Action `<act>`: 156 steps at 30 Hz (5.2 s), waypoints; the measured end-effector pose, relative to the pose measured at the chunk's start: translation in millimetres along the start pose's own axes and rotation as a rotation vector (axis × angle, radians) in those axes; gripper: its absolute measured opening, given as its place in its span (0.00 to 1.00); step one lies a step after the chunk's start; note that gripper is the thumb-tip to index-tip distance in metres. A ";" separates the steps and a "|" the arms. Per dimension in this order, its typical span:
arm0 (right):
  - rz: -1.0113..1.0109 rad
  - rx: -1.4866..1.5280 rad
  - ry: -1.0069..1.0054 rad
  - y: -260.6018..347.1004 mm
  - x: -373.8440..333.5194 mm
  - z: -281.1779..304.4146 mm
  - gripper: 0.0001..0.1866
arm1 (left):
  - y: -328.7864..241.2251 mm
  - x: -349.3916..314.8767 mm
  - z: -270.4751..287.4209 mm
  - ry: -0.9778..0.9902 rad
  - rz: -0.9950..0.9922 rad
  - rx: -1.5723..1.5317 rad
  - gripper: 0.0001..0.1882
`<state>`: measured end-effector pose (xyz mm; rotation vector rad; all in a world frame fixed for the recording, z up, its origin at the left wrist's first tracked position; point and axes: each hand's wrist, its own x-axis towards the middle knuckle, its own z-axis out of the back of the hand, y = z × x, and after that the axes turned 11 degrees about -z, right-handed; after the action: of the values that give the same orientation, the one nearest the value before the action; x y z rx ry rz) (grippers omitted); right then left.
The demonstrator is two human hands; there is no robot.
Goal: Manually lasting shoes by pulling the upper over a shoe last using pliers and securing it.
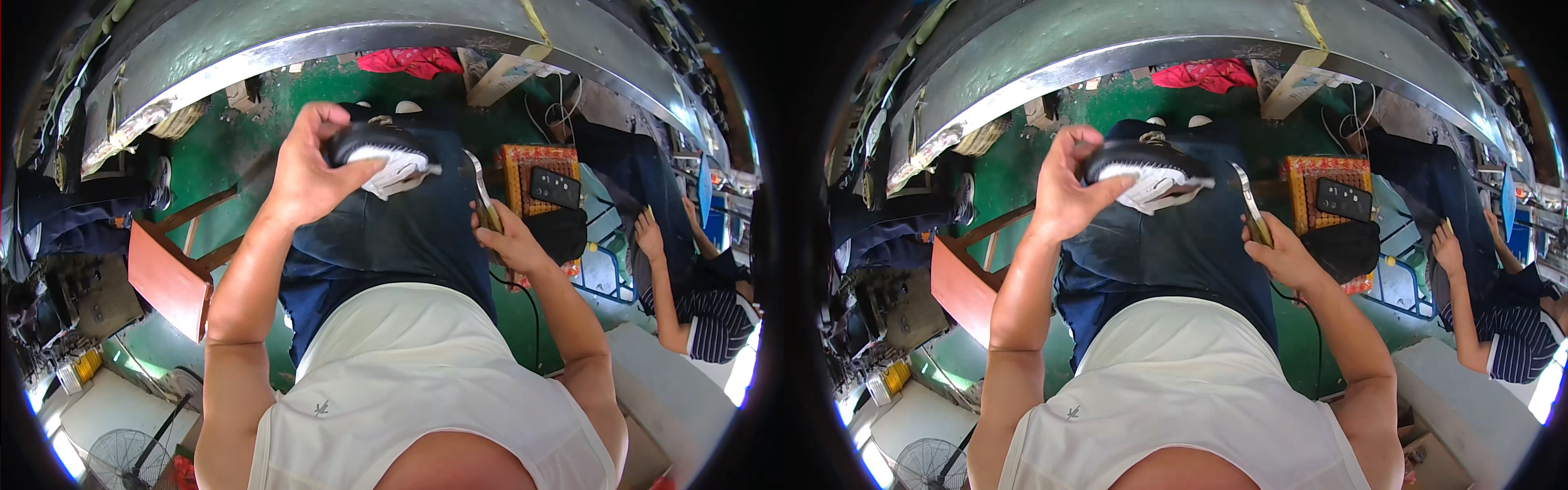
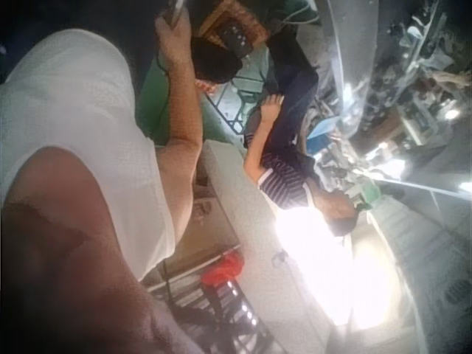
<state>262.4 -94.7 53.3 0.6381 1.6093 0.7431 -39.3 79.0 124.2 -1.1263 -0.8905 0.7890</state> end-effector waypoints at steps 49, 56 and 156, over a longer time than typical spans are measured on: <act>-0.484 -0.413 0.199 82.2 58.7 -4.4 0.17 | 118.9 -41.9 -109.9 -0.171 0.602 -0.660 0.37; -0.239 0.006 -0.032 -9.9 63.8 -48.0 0.18 | 122.9 -29.1 -110.9 -0.181 0.579 -0.712 0.36; -0.204 -0.541 0.096 41.5 69.8 10.6 0.23 | -55.1 239.0 107.1 0.114 0.104 -0.148 0.54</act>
<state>262.0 -14.0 39.3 0.0475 1.4433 1.0138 -26.3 319.1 241.9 -1.3437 -0.8101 0.7447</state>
